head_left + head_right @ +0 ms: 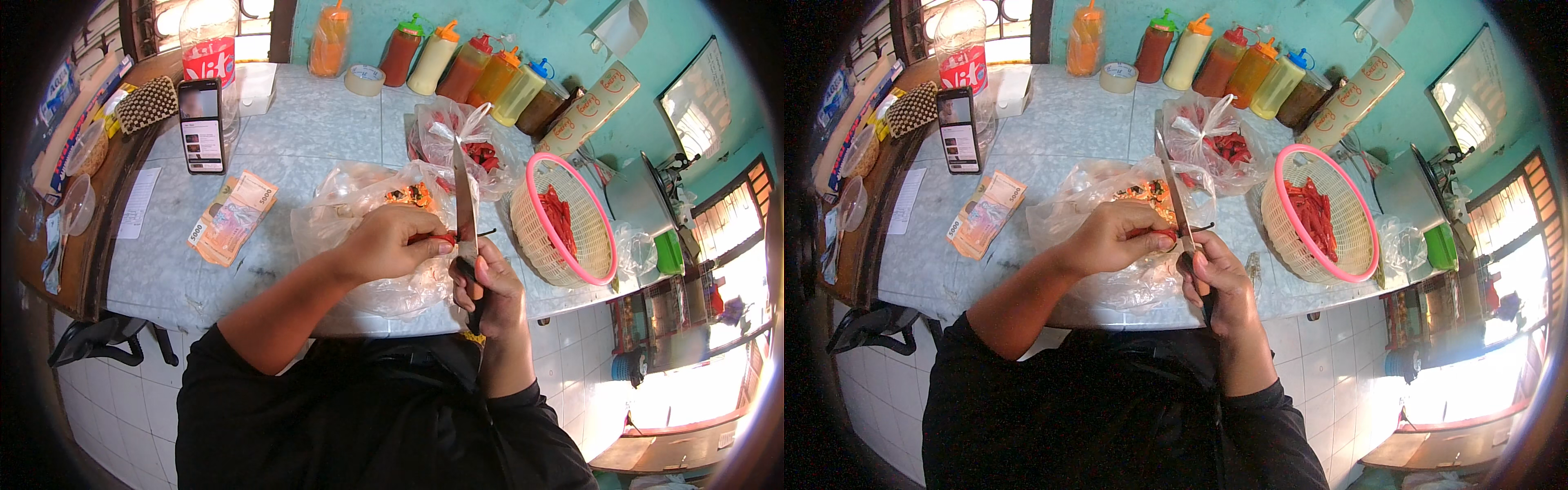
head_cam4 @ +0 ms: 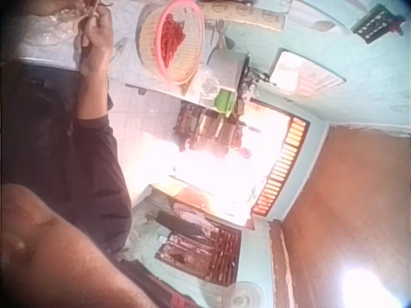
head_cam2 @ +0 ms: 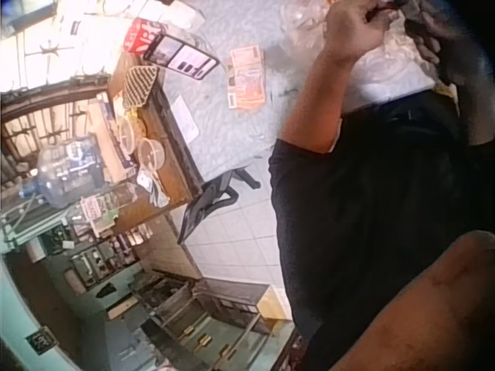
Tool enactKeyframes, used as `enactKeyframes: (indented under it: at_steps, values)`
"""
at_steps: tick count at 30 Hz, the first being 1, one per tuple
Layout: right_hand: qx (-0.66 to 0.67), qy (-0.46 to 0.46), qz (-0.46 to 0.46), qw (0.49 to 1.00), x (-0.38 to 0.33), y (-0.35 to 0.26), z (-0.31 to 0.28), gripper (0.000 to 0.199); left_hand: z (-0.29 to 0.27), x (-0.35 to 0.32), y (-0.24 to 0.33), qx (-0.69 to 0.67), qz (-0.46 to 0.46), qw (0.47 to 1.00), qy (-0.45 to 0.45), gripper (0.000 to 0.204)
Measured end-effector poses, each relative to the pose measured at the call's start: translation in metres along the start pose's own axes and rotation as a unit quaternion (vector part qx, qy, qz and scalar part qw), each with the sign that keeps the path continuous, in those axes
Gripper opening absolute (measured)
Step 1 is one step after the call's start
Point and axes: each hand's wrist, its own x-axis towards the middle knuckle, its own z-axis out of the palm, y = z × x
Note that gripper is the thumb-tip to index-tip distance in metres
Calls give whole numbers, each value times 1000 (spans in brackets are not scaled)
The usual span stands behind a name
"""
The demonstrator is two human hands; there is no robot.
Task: The person uses a knife to slice red chilies on a countertop, removing stems and placing the pieces into a plastic bag. The person handles multiple chilies one at a time, occasionally adjusting the bag and wiping the knife.
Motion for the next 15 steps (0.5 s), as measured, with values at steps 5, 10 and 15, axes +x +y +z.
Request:
enactKeyframes:
  at_steps: [5,10,15]
  values:
    - [68,-47,30,996,-2,-3,1,45,-8,2,1,-116,-93,985,-92,14]
    - [98,-80,57,990,-2,-1,-1,54,-19,5,1,-206,-185,946,-171,15]
    - [163,-128,96,974,-1,1,-5,58,-22,4,4,-270,-216,919,-191,15]
